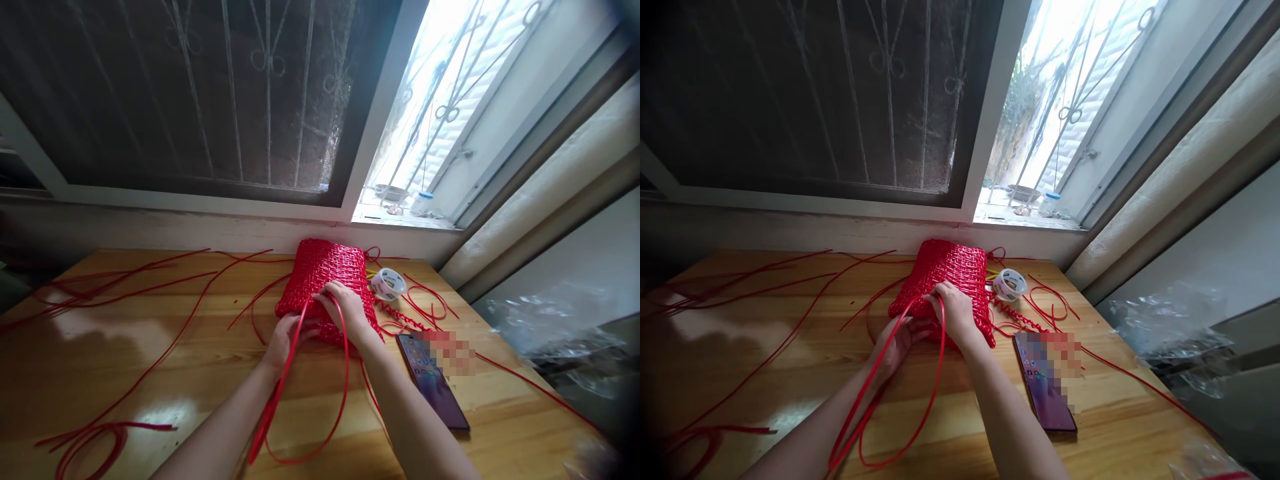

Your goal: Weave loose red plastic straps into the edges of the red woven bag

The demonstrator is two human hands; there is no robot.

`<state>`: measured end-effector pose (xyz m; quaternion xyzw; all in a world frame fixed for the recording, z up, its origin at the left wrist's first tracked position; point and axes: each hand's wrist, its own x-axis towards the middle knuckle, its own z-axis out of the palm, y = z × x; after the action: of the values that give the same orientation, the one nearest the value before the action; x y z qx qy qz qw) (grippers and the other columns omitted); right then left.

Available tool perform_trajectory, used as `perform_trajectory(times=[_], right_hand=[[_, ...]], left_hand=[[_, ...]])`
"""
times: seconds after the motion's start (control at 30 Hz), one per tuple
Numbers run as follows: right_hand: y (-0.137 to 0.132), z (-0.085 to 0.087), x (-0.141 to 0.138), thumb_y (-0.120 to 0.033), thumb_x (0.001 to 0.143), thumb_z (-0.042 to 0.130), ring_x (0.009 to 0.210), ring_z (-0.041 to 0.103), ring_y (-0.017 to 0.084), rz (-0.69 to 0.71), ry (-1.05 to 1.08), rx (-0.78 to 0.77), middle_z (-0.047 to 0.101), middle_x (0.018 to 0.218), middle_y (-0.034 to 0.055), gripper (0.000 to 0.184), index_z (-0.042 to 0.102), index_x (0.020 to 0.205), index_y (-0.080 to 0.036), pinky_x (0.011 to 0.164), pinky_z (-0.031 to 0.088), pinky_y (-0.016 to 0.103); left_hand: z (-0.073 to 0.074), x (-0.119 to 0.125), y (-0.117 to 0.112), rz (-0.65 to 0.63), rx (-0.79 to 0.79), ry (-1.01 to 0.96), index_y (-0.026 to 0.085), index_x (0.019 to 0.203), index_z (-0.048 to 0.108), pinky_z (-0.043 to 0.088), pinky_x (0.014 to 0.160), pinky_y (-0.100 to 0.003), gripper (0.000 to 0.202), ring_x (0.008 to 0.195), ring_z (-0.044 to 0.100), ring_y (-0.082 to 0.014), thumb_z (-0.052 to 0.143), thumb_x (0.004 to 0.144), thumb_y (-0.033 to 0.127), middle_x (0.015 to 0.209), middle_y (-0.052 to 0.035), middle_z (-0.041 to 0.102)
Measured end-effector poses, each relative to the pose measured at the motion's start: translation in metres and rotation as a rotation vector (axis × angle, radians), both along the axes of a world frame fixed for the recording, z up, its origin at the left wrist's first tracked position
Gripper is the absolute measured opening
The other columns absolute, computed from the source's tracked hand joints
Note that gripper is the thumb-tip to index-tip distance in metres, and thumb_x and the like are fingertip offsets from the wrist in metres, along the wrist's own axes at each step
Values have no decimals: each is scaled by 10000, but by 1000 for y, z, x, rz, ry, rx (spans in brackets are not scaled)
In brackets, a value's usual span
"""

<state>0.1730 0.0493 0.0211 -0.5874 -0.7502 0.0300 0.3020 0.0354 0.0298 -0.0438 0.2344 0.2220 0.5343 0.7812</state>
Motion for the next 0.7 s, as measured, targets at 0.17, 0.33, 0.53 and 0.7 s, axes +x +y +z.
perform_trajectory(times=[0.17,0.33,0.53,0.7], right_hand=[[1,0,-2,-310,795,516,702,561,133,51,18,-33,609,794,18,123,573,756,-208,619,399,220],[-3,8,9,-288,779,530,686,562,122,193,263,-80,625,762,-1,102,577,810,-203,632,417,217],[4,2,10,-265,735,579,662,554,130,105,296,-83,619,695,-7,81,610,700,-199,634,421,237],[7,-2,7,-247,745,570,783,541,147,169,189,-43,581,864,38,76,624,762,-196,696,431,257]], left_hand=[[-5,-2,2,40,16,-4,148,740,619,469,768,-398,106,861,607,-232,567,684,221,818,-40,665],[3,-1,-1,90,-41,31,137,720,616,493,700,-353,81,740,623,-193,584,658,179,765,-37,661],[11,-1,-4,77,-89,39,134,754,624,504,667,-318,114,720,628,-183,606,662,198,760,-43,668],[14,1,2,52,-104,93,143,856,628,515,626,-298,195,694,626,-163,608,699,257,835,-53,669]])
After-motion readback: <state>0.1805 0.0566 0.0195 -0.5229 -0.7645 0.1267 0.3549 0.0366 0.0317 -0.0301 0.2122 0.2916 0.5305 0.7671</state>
